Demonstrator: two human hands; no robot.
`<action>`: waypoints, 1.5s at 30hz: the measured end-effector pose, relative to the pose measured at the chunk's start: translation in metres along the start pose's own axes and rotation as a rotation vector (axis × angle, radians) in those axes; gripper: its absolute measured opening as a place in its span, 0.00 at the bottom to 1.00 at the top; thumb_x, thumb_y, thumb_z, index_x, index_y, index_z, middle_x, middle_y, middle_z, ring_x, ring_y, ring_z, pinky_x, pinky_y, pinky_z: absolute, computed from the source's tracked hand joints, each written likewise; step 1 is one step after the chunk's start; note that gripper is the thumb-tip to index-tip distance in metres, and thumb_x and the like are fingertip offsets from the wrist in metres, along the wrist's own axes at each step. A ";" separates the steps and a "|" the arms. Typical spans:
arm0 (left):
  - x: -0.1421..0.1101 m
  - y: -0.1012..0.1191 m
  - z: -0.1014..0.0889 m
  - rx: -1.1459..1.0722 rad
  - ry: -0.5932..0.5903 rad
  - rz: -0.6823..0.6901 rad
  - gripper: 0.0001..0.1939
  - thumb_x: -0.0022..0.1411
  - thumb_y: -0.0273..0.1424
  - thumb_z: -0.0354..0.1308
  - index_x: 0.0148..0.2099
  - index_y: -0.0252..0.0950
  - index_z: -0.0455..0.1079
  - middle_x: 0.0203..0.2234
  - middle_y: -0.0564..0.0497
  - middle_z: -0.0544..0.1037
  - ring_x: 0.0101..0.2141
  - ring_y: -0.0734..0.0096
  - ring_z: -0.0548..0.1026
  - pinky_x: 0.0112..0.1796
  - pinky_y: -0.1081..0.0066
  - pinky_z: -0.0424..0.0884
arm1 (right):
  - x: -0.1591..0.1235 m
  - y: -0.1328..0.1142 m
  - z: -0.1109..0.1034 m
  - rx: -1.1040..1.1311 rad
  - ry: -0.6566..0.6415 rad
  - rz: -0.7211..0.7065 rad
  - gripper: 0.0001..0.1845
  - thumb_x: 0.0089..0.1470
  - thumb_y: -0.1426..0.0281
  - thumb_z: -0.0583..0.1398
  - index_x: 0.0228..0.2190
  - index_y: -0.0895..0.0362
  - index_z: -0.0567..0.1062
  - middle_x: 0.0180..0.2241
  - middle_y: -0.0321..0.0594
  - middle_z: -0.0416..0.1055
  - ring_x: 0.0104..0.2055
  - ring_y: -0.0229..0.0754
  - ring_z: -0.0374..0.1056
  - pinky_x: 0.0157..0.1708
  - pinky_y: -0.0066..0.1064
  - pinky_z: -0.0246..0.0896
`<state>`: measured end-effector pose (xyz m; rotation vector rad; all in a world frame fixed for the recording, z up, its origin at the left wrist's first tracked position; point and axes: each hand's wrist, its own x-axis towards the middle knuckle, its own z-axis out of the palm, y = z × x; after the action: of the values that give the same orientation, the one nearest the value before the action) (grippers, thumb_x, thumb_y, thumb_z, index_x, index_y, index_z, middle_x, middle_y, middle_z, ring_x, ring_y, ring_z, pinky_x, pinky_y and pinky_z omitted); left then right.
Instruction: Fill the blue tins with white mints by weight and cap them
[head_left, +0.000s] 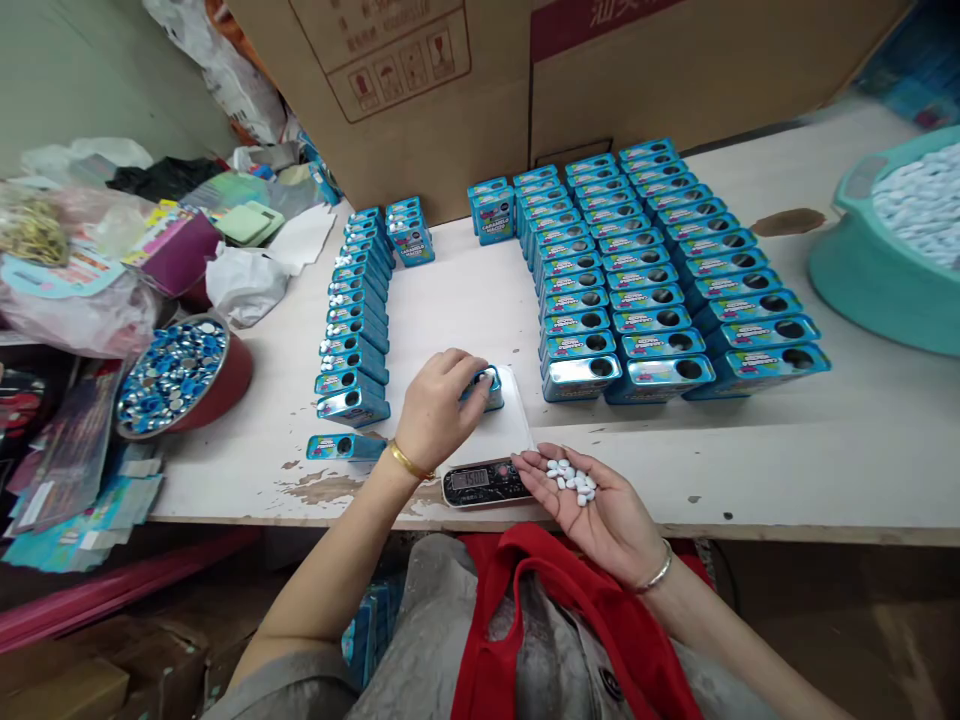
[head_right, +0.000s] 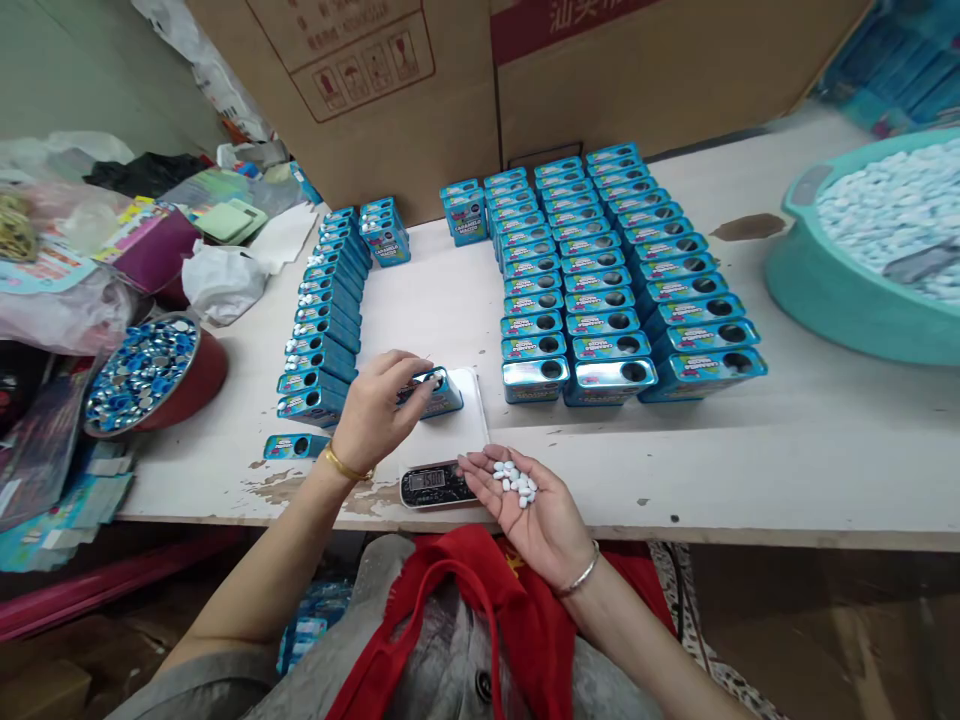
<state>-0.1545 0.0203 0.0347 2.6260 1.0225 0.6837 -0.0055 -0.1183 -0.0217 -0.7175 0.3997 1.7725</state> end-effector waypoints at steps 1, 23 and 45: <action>-0.002 0.000 -0.003 0.004 0.009 0.000 0.07 0.63 0.29 0.52 0.42 0.34 0.69 0.35 0.48 0.73 0.36 0.71 0.71 0.39 0.70 0.69 | 0.000 -0.001 0.000 -0.003 0.004 -0.002 0.11 0.55 0.76 0.54 0.34 0.64 0.76 0.38 0.51 0.77 0.47 0.46 0.72 0.50 0.36 0.68; -0.060 -0.029 -0.016 0.099 0.182 -0.130 0.09 0.63 0.31 0.54 0.45 0.38 0.69 0.41 0.47 0.72 0.43 0.68 0.71 0.44 0.63 0.69 | 0.010 -0.020 -0.010 0.002 0.126 -0.096 0.14 0.54 0.77 0.52 0.41 0.65 0.74 0.44 0.54 0.75 0.53 0.48 0.68 0.49 0.34 0.69; -0.063 -0.021 0.003 0.253 0.137 -0.079 0.16 0.62 0.34 0.55 0.52 0.40 0.67 0.54 0.44 0.68 0.52 0.61 0.66 0.51 0.58 0.59 | 0.010 -0.013 0.003 -0.031 0.086 -0.027 0.16 0.58 0.76 0.49 0.43 0.66 0.72 0.44 0.52 0.75 0.51 0.48 0.69 0.49 0.34 0.68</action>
<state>-0.2058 -0.0077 0.0028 2.7625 1.3242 0.7704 0.0044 -0.1050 -0.0252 -0.8197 0.4193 1.7295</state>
